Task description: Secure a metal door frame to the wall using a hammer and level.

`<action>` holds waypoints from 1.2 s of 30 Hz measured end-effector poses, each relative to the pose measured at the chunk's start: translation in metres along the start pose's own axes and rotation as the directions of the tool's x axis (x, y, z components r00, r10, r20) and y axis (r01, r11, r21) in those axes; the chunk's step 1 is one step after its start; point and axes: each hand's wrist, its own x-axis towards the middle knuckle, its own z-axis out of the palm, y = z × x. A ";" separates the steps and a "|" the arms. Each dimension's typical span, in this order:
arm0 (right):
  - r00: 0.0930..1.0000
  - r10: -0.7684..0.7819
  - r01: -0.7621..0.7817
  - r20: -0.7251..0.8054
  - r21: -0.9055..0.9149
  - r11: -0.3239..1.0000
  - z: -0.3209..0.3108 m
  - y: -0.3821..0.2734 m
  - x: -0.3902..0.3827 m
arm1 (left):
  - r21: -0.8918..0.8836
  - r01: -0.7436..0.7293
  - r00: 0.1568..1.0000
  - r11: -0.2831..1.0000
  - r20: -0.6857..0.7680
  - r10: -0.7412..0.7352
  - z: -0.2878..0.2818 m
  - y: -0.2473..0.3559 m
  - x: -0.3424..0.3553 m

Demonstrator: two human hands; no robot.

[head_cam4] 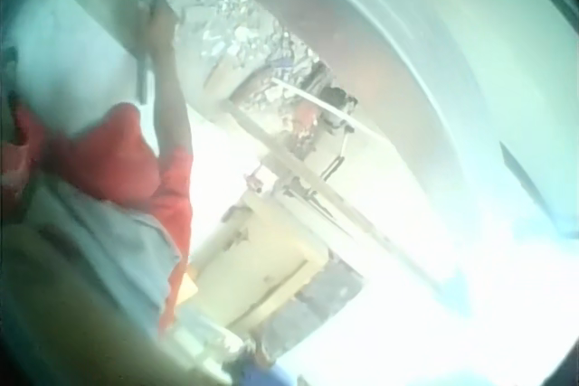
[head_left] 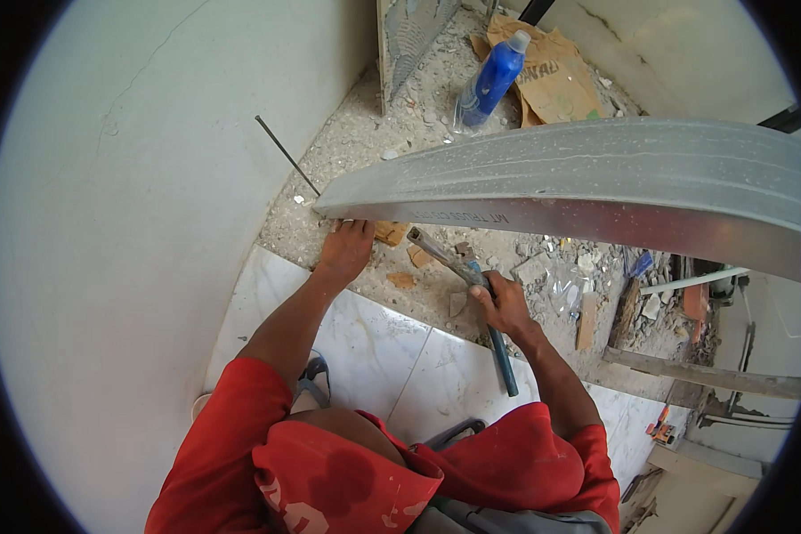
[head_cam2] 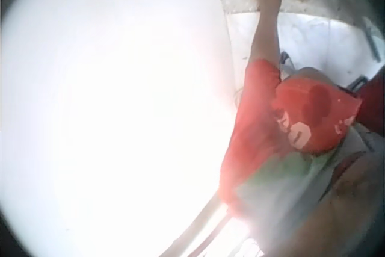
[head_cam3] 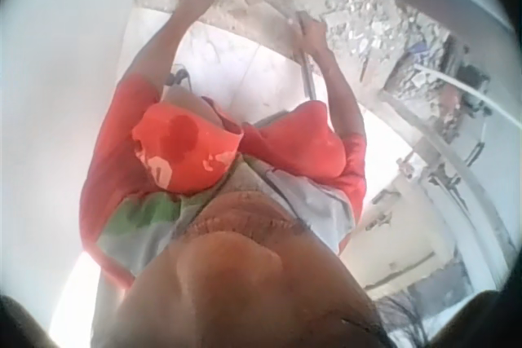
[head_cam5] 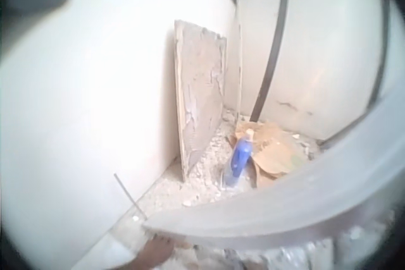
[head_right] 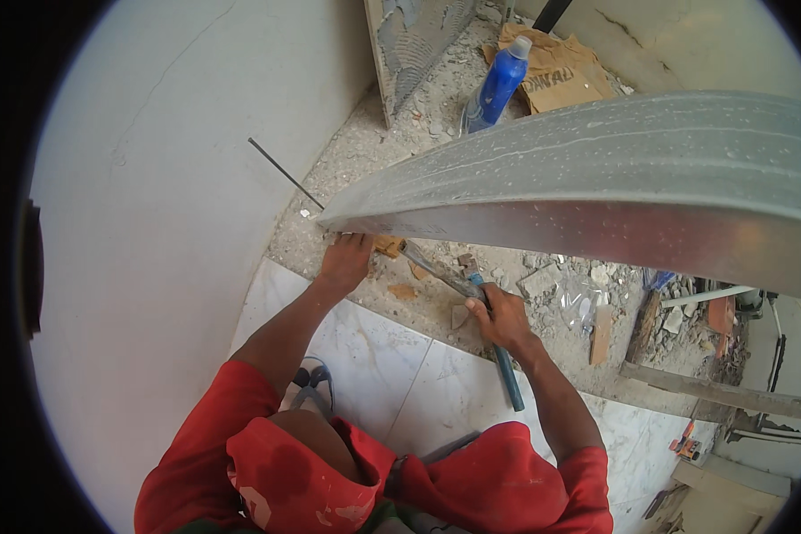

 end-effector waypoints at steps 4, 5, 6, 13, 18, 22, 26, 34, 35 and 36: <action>0.996 -0.092 0.091 -0.009 -0.075 0.993 -0.008 0.019 0.025 | 0.006 0.035 0.999 0.999 -0.012 -0.035 -0.019 0.010 -0.001; 0.992 -0.126 0.128 0.026 -0.081 0.989 -0.008 0.016 0.032 | -0.025 0.037 0.999 0.999 0.015 -0.037 -0.021 0.007 0.000; 0.976 -0.214 0.214 -0.038 -0.003 0.977 -0.010 0.012 0.032 | -0.057 0.038 0.998 0.998 0.041 -0.036 -0.021 0.004 0.000; 0.738 -0.601 0.673 -0.307 0.263 0.691 -0.016 0.011 0.041 | -0.084 0.127 0.992 0.988 -0.016 -0.129 -0.020 0.004 -0.002; 0.953 -0.287 0.304 0.103 -0.371 0.878 -0.004 0.041 0.086 | -0.096 0.119 0.992 0.988 -0.024 -0.121 -0.006 0.009 0.000; 0.973 -0.206 0.224 0.103 -0.221 0.949 -0.025 0.031 0.053 | -0.085 0.157 0.987 0.984 0.046 -0.153 -0.010 0.007 -0.006; 0.928 -0.366 0.370 0.074 -0.062 0.927 -0.034 0.031 0.035 | -0.079 0.172 0.985 0.982 0.037 -0.169 -0.013 0.007 -0.005; 0.954 -0.275 0.299 0.116 -0.355 0.886 -0.019 0.042 0.080 | -0.129 0.134 0.989 0.982 -0.048 -0.141 -0.010 0.008 0.001; 0.968 -0.227 0.251 0.108 -0.380 0.890 -0.020 0.049 0.080 | -0.123 0.134 0.989 0.983 -0.053 -0.141 -0.010 0.003 0.003; 0.980 -0.176 0.201 0.097 -0.405 0.892 -0.020 0.055 0.081 | -0.134 0.123 0.989 0.983 -0.069 -0.133 -0.010 0.000 0.008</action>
